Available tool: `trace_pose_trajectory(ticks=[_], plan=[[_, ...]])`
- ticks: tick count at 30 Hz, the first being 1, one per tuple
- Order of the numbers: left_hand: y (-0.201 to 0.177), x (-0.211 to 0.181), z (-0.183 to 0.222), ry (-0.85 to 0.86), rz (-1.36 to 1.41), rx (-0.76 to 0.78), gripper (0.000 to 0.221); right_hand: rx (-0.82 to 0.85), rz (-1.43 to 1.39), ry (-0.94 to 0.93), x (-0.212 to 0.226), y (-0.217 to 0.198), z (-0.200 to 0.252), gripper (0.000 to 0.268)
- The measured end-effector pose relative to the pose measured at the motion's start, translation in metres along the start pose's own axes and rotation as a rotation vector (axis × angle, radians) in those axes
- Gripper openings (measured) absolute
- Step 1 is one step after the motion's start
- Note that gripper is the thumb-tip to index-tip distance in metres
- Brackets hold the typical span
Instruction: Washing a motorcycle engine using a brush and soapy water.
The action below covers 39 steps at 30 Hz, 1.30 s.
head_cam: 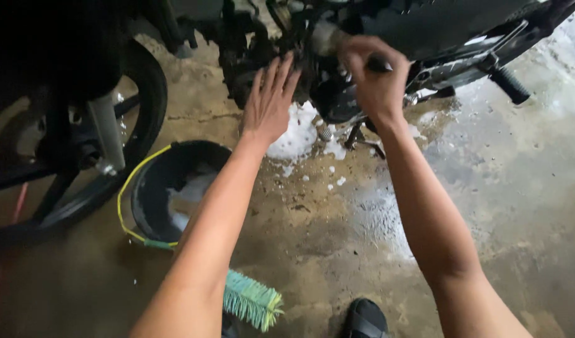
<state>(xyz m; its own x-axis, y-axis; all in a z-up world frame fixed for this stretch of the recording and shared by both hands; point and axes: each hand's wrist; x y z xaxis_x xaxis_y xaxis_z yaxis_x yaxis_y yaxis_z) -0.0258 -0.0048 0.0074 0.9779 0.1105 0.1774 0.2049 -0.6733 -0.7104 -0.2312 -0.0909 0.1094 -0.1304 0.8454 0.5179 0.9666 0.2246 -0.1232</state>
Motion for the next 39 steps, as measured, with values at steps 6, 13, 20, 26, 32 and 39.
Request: trace_pose_trajectory(ticks=[6,13,20,26,32,39], plan=[[0.002,0.019,0.015,0.018,-0.155,0.077,0.078,-0.175,0.225,-0.084,0.007,0.019,0.001,0.019],[0.003,0.020,0.015,-0.005,-0.132,0.036,0.079,-0.178,0.261,0.026,-0.008,0.023,0.002,0.015],[0.021,0.024,0.018,0.022,-0.153,-0.005,0.082,-0.113,0.268,0.085,-0.006,0.021,-0.006,0.016],[0.018,0.024,0.019,0.024,-0.169,-0.073,0.074,0.087,0.228,0.097,-0.006,0.014,-0.004,0.019],[0.018,0.024,0.017,0.047,-0.190,-0.083,0.083,0.296,0.156,0.067,-0.008,0.010,-0.008,0.022],[0.011,0.026,0.017,0.033,-0.131,0.029,0.084,0.239,0.258,-0.065,-0.039,0.019,0.006,0.015]])
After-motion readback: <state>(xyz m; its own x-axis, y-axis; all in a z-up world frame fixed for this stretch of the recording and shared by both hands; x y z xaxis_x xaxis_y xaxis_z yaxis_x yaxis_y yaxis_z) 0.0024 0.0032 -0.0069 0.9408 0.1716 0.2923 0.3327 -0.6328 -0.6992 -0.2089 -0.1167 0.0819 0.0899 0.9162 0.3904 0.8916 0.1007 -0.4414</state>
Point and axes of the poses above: each hand's wrist, its own z-axis away from the middle knuckle, its own y-axis out of the palm, x = y × z, and after that the axes turned 8 degrees about -x, right-handed
